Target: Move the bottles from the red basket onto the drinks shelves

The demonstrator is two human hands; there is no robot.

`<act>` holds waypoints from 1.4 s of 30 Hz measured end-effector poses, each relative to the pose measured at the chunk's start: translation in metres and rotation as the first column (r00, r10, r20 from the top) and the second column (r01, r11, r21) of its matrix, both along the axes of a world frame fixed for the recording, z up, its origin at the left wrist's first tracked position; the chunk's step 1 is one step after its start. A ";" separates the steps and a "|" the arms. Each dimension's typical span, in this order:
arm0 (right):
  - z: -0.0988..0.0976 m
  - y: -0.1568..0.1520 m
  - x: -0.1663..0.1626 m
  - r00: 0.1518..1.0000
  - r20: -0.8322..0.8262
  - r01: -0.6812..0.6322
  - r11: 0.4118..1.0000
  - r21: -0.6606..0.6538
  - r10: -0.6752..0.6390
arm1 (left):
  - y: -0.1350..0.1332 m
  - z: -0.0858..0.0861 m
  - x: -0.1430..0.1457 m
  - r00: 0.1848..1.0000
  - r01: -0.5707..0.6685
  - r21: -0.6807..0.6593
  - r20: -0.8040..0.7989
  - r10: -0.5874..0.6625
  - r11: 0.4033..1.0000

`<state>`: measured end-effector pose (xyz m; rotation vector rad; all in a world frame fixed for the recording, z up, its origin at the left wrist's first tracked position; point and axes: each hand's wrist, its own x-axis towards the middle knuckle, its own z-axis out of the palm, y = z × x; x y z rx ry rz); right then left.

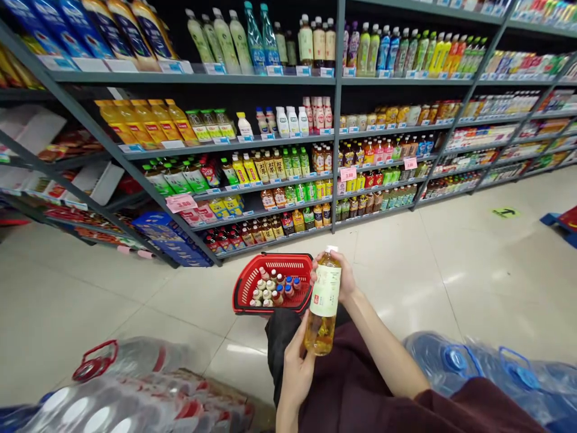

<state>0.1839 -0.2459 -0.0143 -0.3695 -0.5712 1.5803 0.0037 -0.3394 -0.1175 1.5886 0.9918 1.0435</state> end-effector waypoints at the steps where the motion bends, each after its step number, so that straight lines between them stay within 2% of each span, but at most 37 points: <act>1: -0.001 0.000 0.000 1.000 0.005 0.003 1.000 -0.002 -0.003 | 0.001 -0.002 0.000 1.000 -0.025 0.050 0.005 0.025 0.998; 7: 0.000 0.002 0.003 1.000 0.005 0.021 1.000 -0.021 -0.021 | 0.004 0.000 0.001 0.980 -0.200 0.295 0.060 0.191 0.934; 11: -0.001 0.003 0.005 0.998 -0.006 0.062 0.997 -0.053 -0.062 | 0.003 0.002 0.004 0.951 -0.309 0.367 0.125 0.282 0.878; 14: -0.003 0.004 0.005 0.996 -0.005 0.086 0.992 -0.093 -0.087 | 0.003 0.001 0.004 0.928 -0.372 0.373 0.149 0.341 0.850; 18: -0.006 0.005 0.003 0.996 -0.022 0.081 0.988 -0.128 -0.085 | 0.004 -0.004 0.001 0.917 -0.398 0.342 0.149 0.369 0.851; 24: -0.012 0.005 0.004 0.990 -0.071 0.111 0.982 -0.153 -0.123 | 0.003 -0.007 -0.004 0.934 -0.356 0.270 0.079 0.348 0.895; 29: -0.018 0.006 0.007 0.988 -0.072 0.126 0.983 -0.129 -0.137 | 0.002 -0.004 -0.007 0.946 -0.316 0.249 0.003 0.325 0.916; 36: -0.015 0.004 0.009 0.989 -0.040 0.139 0.985 -0.107 -0.144 | 0.001 -0.006 -0.009 0.947 -0.299 0.178 -0.069 0.315 0.938; 42: -0.016 0.003 0.011 0.986 -0.073 0.141 0.983 -0.118 -0.150 | -0.002 -0.006 -0.006 0.983 -0.168 -0.060 0.066 0.172 0.984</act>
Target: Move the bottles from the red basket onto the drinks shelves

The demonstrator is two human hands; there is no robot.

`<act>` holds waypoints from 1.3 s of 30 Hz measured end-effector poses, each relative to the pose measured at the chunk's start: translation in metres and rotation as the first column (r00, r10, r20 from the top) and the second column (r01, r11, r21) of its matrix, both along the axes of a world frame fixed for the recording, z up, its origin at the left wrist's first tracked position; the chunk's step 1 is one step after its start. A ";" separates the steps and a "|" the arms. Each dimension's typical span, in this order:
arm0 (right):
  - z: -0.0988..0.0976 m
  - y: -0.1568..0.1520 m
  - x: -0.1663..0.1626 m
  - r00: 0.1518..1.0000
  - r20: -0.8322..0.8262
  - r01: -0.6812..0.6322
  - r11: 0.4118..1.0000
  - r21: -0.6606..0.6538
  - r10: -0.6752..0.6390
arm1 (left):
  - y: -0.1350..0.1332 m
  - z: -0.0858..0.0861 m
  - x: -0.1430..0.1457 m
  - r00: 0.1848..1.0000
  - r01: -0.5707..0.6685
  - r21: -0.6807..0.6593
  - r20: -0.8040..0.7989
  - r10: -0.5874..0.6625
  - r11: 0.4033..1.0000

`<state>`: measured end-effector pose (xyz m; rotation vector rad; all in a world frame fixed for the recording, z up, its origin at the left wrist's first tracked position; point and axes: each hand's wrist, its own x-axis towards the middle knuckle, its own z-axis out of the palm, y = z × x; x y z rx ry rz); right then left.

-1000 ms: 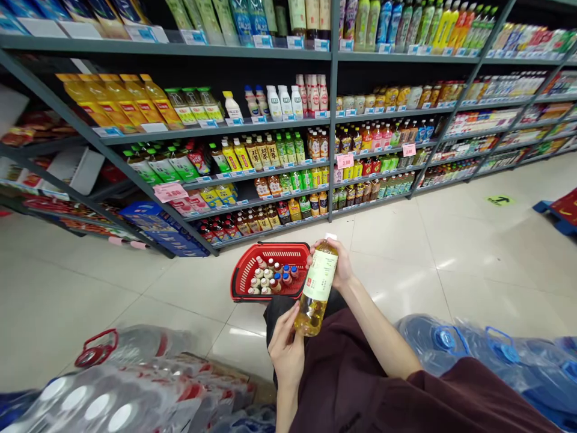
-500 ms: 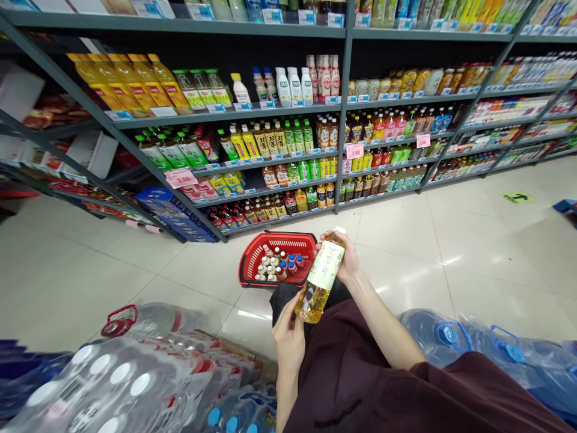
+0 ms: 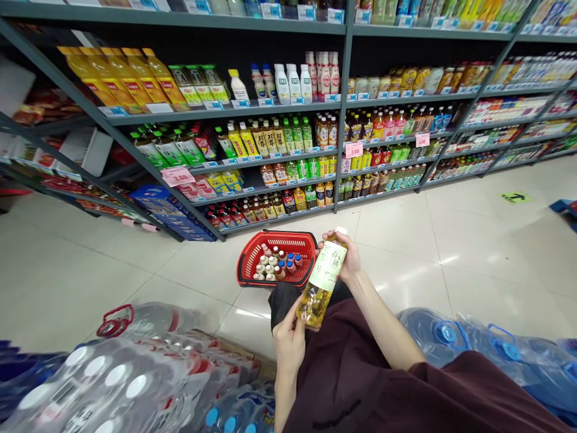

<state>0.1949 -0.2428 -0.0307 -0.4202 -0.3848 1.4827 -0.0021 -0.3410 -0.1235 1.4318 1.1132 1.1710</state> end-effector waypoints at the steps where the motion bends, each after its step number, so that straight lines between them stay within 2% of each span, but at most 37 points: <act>1: 0.000 0.000 0.000 1.000 -0.002 -0.003 1.000 0.007 0.003 | -0.001 0.001 0.001 0.999 0.023 -0.035 0.040 -0.021 0.999; 7: 0.006 -0.005 0.001 1.000 0.007 0.004 0.996 0.093 -0.005 | -0.003 0.018 0.003 0.976 0.158 -0.184 0.180 -0.125 0.970; 11: 0.009 -0.007 0.003 1.000 0.027 0.008 0.994 0.110 -0.011 | -0.001 0.021 0.004 0.969 0.229 -0.175 0.135 -0.207 0.957; 14: 0.009 -0.005 0.006 0.997 0.083 -0.001 0.995 0.103 -0.007 | 0.001 0.015 0.005 0.984 0.174 -0.085 -0.030 -0.177 0.981; 17: 0.009 -0.004 0.006 0.979 0.202 0.002 0.998 0.060 -0.014 | 0.003 0.008 0.006 0.984 0.107 0.076 -0.152 -0.094 0.991; 21: 0.011 -0.005 -0.001 0.944 0.319 0.098 0.995 -0.017 -0.087 | 0.005 0.008 0.004 0.969 0.115 0.337 -0.246 -0.030 0.934; 24: 0.012 -0.006 -0.007 0.914 0.392 0.127 0.992 -0.023 -0.108 | 0.005 0.009 0.000 0.938 0.176 0.445 -0.347 -0.012 0.878; 27: 0.012 -0.006 -0.009 0.908 0.407 0.107 0.994 -0.002 -0.097 | 0.005 0.005 -0.005 0.908 0.212 0.496 -0.420 0.019 0.842; 30: 0.010 -0.007 -0.007 0.900 0.432 0.046 0.998 0.049 -0.062 | 0.004 0.001 -0.006 0.895 0.226 0.503 -0.446 0.026 0.834; 34: 0.010 -0.009 -0.002 0.879 0.472 -0.021 0.987 0.160 -0.057 | 0.004 -0.002 -0.003 0.915 0.202 0.519 -0.403 0.030 0.831; 39: 0.011 -0.012 -0.001 0.901 0.423 0.000 0.973 0.231 -0.101 | 0.004 0.000 0.000 0.931 0.185 0.566 -0.364 0.042 0.803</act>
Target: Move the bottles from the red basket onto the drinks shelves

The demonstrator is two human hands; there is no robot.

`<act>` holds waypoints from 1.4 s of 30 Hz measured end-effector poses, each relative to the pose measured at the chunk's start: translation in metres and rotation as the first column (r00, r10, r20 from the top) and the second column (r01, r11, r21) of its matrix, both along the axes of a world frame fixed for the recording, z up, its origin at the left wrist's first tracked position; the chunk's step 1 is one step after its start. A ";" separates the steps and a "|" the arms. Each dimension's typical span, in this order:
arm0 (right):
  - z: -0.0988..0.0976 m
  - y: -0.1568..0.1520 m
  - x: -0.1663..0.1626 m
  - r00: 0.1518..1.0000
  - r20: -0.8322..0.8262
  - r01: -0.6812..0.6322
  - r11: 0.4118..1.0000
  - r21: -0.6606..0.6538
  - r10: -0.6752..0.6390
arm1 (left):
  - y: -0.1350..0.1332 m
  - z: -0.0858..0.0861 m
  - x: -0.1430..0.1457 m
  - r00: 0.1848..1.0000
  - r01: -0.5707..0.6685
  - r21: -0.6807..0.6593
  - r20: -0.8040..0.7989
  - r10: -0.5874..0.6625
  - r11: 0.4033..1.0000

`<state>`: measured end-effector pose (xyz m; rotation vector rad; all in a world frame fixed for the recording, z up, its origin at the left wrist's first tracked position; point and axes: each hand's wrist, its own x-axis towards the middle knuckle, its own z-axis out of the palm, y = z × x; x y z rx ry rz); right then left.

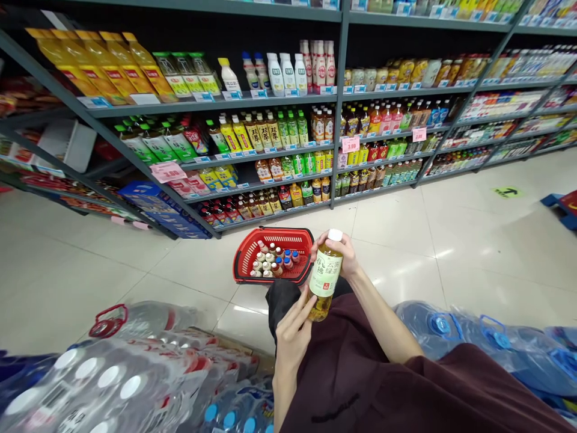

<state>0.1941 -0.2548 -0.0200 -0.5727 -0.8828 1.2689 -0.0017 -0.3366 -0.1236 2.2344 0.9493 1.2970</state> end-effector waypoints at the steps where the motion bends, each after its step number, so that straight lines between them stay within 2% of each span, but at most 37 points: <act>1: 0.000 0.000 0.000 1.000 -0.017 0.000 1.000 0.003 0.000 | 0.000 0.001 0.000 1.000 0.002 0.003 0.001 -0.002 1.000; 8: -0.003 0.001 -0.001 0.998 -0.058 -0.010 1.000 -0.002 0.010 | 0.001 0.007 0.000 1.000 -0.001 0.020 0.009 0.001 1.000; 12: -0.002 0.002 -0.002 0.997 -0.073 0.015 0.999 -0.047 -0.018 | 0.000 0.007 0.001 0.999 -0.029 0.008 0.027 0.029 1.000; 16: 0.001 0.002 -0.003 0.998 -0.057 0.001 0.997 -0.083 -0.006 | -0.002 0.005 0.002 0.994 -0.015 -0.106 0.107 0.026 0.994; 20: 0.003 0.000 -0.002 0.989 -0.122 -0.088 0.994 -0.057 0.081 | -0.005 0.004 0.004 0.978 0.034 -0.321 0.204 0.034 0.947; 24: 0.003 -0.002 0.000 0.974 -0.192 -0.130 0.991 -0.025 0.123 | -0.010 0.005 0.008 0.943 0.149 -0.549 0.330 0.050 0.822; 28: 0.004 -0.003 0.000 0.952 -0.279 -0.135 0.991 -0.021 0.124 | -0.014 0.008 0.008 0.846 0.420 -0.702 0.532 0.030 0.576; 30: 0.004 -0.003 -0.001 0.939 -0.327 -0.123 0.992 -0.016 0.111 | -0.015 0.008 0.006 0.796 0.524 -0.704 0.605 0.019 0.479; 36: 0.000 -0.001 -0.003 0.898 -0.438 -0.098 0.990 -0.100 0.044 | -0.017 0.007 0.000 0.646 0.705 -0.606 0.763 0.019 0.367; 40: -0.001 -0.002 -0.005 0.889 -0.451 -0.124 0.989 -0.077 0.077 | -0.017 0.008 -0.004 0.511 0.832 -0.493 0.860 -0.004 0.253; 42: 0.001 -0.003 -0.006 0.898 -0.430 -0.131 0.989 -0.065 0.090 | -0.018 0.009 -0.006 0.484 0.858 -0.465 0.875 -0.036 0.219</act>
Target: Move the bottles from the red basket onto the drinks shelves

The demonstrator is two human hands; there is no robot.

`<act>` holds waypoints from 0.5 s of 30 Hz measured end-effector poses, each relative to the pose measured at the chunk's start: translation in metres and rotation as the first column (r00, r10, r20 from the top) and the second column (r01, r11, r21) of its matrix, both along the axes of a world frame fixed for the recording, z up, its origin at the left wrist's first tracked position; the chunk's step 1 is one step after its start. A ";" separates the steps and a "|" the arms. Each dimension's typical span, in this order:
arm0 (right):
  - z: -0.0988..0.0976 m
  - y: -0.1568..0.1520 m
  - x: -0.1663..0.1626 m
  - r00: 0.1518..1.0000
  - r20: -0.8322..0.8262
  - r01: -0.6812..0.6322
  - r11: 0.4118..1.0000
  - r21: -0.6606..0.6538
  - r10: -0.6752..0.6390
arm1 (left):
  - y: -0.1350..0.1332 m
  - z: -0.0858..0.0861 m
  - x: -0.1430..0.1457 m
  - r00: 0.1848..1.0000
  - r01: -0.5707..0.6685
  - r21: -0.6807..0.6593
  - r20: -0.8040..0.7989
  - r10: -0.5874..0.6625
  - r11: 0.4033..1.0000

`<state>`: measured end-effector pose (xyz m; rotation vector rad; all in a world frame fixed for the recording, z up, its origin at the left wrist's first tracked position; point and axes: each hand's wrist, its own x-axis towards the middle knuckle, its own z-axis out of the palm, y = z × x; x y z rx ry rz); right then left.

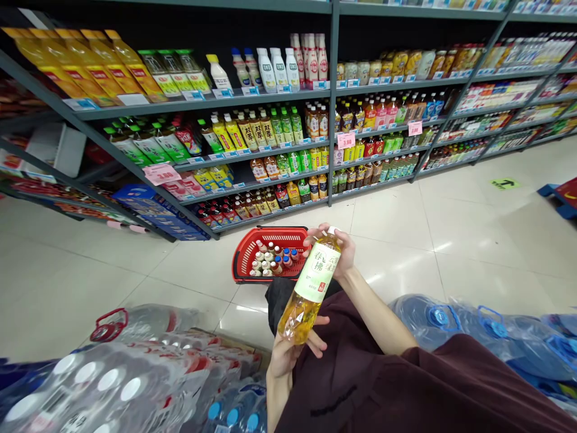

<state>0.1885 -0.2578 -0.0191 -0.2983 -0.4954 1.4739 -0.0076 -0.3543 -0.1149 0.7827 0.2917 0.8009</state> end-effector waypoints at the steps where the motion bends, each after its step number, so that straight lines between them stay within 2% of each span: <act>1: 0.001 0.000 0.000 1.000 0.013 -0.001 1.000 0.001 0.001 | 0.000 0.000 -0.001 1.000 0.023 0.013 0.003 -0.023 1.000; 6: 0.004 0.001 -0.001 0.998 0.062 -0.002 0.999 -0.045 0.005 | 0.000 0.005 -0.001 0.989 0.136 0.142 -0.080 -0.125 0.981; 10: 0.003 0.003 -0.002 0.997 0.077 0.001 0.998 -0.069 0.005 | 0.004 0.019 0.000 0.958 0.240 0.232 -0.211 -0.192 0.943; 15: 0.002 0.004 -0.002 0.997 0.077 0.019 0.997 -0.079 -0.013 | 0.007 0.034 -0.001 0.890 0.231 0.335 -0.452 -0.059 0.913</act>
